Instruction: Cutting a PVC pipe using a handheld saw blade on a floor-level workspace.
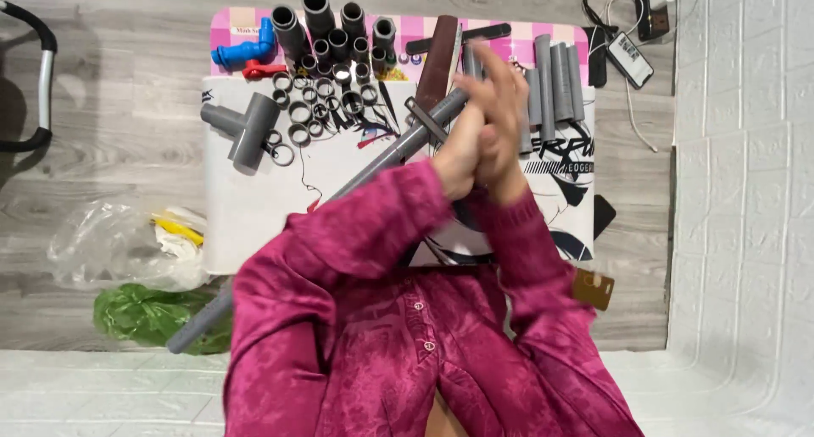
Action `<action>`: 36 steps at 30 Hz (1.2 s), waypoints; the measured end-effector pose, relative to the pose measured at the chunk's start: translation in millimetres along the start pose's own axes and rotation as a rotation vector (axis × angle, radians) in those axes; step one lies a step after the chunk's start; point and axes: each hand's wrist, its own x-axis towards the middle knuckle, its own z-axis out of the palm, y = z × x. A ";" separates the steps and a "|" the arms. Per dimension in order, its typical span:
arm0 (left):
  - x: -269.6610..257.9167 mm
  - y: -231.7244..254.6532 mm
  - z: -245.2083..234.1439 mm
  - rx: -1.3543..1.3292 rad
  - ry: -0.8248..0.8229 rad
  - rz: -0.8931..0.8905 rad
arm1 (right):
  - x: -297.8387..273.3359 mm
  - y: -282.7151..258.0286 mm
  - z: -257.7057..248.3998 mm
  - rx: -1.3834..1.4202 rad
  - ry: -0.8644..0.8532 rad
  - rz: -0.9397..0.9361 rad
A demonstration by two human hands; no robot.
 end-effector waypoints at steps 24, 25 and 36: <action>17.6 -6.4 -199.0 1.170 0.576 0.962 | -88.1 -177.0 70.1 0.096 -0.885 -0.352; 20.7 -4.2 -200.2 1.222 0.624 0.952 | -70.4 -171.2 52.9 -0.165 -0.787 -0.219; -98.2 -112.8 -121.4 1.483 0.563 0.505 | -136.3 -75.1 -45.9 -0.855 -0.302 0.287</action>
